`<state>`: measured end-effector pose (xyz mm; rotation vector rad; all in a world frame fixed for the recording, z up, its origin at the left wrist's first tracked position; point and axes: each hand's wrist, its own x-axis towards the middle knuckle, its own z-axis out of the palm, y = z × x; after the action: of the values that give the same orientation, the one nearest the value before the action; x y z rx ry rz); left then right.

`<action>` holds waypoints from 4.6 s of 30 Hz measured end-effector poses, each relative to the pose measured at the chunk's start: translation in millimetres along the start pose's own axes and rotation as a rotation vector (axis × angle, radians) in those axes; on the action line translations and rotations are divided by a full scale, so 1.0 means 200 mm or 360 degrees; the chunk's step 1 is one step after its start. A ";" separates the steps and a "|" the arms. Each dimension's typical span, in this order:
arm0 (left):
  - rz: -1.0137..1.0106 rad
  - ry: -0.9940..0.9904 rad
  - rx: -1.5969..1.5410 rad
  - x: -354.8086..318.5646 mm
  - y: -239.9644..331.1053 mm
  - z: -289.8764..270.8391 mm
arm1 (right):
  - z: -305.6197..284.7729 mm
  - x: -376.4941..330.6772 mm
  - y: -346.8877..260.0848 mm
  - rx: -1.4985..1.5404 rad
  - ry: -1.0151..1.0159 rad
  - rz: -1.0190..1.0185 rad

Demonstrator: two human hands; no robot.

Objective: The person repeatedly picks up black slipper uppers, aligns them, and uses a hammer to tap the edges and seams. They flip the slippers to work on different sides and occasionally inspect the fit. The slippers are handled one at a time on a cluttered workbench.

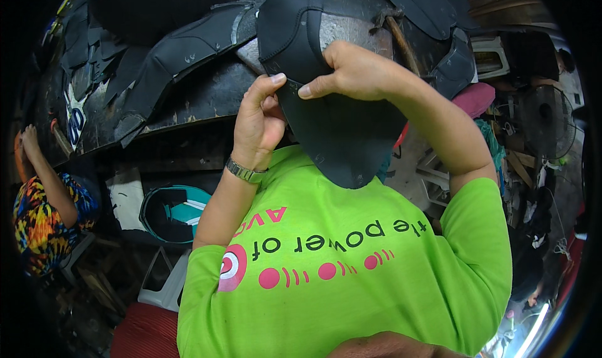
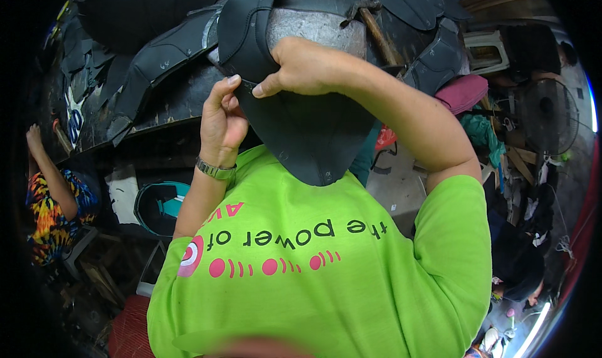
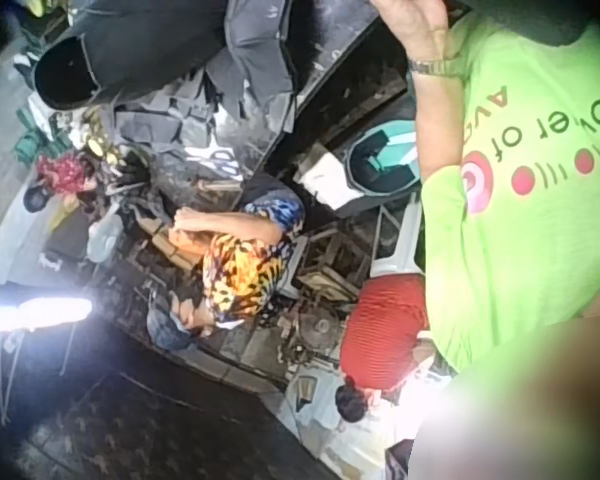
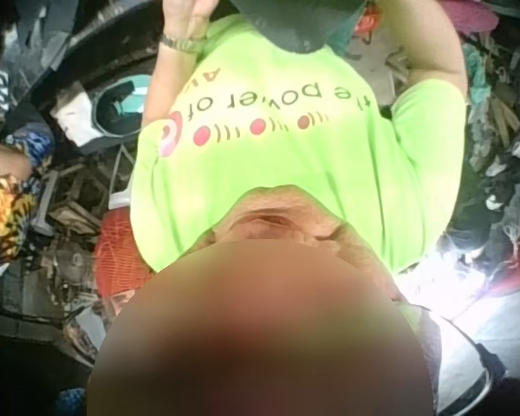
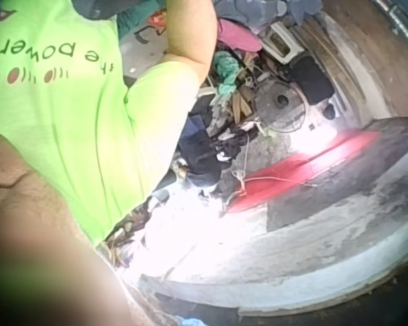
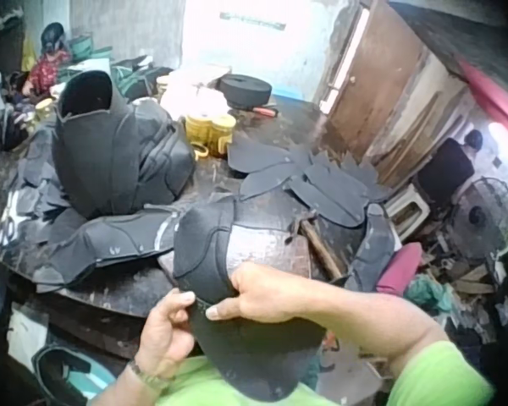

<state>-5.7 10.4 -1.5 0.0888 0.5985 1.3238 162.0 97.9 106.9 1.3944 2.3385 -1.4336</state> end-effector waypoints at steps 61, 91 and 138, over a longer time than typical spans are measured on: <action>0.1005 0.0069 0.2916 0.35 0.17 0.21 | -0.27 -0.07 0.89 -0.0759 0.1133 0.0523; 0.1090 -0.0001 0.2921 0.39 0.20 0.17 | 0.18 -0.36 0.28 -0.0179 0.0832 0.0066; 0.0866 -0.0158 0.2821 0.56 0.41 0.15 | 0.13 -0.03 0.13 -0.0202 0.0772 -0.0367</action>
<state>-50.5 144.4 14.9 1.8313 1.5632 0.8739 174.5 78.9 78.1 1.6286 2.9080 -1.0489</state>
